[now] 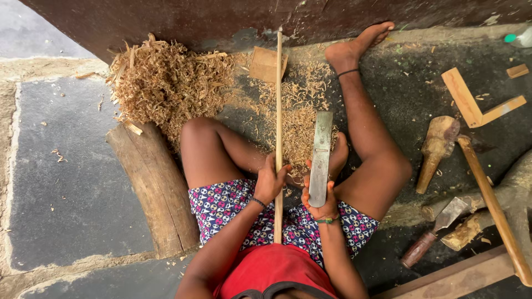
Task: The person sits on the floor and uses a hand plane to smooth and shape a long wooden stick held between their legs. They repeatedly draw the plane along the stick, producing wood shavings that accumulate on the floor.
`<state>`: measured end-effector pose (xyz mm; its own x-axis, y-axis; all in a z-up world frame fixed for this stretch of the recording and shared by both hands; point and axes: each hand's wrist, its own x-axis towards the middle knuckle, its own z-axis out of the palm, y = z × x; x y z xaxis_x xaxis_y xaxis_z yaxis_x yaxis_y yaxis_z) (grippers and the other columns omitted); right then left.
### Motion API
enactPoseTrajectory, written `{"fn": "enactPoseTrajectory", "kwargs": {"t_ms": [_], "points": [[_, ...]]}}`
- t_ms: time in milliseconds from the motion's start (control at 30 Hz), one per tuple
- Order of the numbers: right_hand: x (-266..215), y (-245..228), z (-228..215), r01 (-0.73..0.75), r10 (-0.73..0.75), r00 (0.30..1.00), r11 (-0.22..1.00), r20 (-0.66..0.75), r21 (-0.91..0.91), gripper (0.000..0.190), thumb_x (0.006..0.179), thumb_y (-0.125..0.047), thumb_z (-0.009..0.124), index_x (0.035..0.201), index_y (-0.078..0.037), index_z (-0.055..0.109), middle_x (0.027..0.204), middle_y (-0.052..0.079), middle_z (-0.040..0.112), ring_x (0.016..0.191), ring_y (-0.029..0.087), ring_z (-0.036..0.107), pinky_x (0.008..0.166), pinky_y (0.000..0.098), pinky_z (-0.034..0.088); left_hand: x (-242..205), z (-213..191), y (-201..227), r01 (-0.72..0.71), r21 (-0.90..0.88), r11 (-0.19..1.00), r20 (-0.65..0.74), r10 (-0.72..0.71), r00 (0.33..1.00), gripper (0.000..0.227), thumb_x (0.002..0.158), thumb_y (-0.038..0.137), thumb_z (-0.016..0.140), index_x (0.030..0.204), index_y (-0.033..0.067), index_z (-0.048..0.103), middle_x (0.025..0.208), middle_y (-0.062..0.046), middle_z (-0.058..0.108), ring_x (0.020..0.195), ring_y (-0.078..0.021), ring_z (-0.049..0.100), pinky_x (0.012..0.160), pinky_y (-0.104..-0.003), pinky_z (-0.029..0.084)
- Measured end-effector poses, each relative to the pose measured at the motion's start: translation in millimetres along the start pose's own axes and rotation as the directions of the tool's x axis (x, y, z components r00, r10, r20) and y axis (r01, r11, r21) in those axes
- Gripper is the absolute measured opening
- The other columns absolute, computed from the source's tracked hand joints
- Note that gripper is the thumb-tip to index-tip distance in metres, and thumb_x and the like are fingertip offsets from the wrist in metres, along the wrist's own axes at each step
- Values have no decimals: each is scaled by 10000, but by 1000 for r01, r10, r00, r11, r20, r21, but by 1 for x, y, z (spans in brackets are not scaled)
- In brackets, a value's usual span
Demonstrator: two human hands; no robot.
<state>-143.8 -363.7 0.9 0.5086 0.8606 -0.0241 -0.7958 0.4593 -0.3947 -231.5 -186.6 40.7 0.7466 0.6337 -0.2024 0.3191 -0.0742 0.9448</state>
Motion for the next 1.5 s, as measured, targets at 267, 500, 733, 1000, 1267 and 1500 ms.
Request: {"fn": "enactPoseTrajectory", "kwargs": {"t_ms": [267, 500, 733, 1000, 1267, 1500], "points": [[-5, 3, -14, -86, 70, 993, 981, -93, -176, 910, 924, -550, 737, 1513, 13, 332, 1058, 132, 647, 792, 246, 735, 539, 345, 591, -4, 7, -2, -13, 154, 988, -89, 27, 996, 527, 1011, 365, 614, 1357, 10, 435, 813, -191, 737, 736, -372, 720, 647, -464, 545], [0, 5, 4, -163, 102, 980, 905, -173, -392, 750, 891, -521, 764, 1339, 7, 478, 1024, 142, 674, 758, 282, 758, 530, 370, 628, -2, 21, -35, 112, -283, 953, -41, -129, 991, 363, 1044, 290, 529, 1297, 31, 540, 793, -88, 685, 615, -188, 665, 564, -320, 529], [12, 0, 40, -172, 117, 983, 855, -141, -490, 823, 870, -516, 784, 1387, 53, 488, 1115, 154, 682, 777, 234, 750, 556, 324, 632, 14, 26, -73, 326, -727, 604, 277, -177, 945, 237, 1059, 227, 636, 1140, 6, 603, 830, -7, 668, 650, -96, 630, 593, -254, 510], [15, -1, 53, -154, 58, 982, 794, -178, -589, 783, 880, -479, 792, 1390, 24, 475, 1024, 112, 641, 779, 221, 757, 639, 337, 657, 3, 17, -15, 10, 52, 999, -99, -5, 995, 245, 1031, 236, 569, 1101, 1, 576, 775, -254, 697, 716, -413, 707, 652, -490, 552], [19, -3, 70, -122, 11, 987, 687, -158, -717, 746, 908, -415, 777, 1415, 30, 459, 1083, 96, 641, 851, 181, 719, 718, 361, 672, 2, 13, -10, 29, 104, 994, -71, -22, 997, 301, 1021, 286, 554, 1113, -1, 554, 758, -260, 693, 707, -448, 696, 655, -519, 542], [14, -14, 78, -142, -66, 973, 590, -223, -795, 685, 901, -384, 766, 1364, 44, 498, 1019, 122, 690, 786, 225, 762, 714, 363, 658, 11, 2, -27, -119, -82, 990, -138, 107, 985, 361, 1075, 309, 492, 1224, -14, 556, 1102, -220, 671, 1003, -307, 677, 893, -413, 538]]}}
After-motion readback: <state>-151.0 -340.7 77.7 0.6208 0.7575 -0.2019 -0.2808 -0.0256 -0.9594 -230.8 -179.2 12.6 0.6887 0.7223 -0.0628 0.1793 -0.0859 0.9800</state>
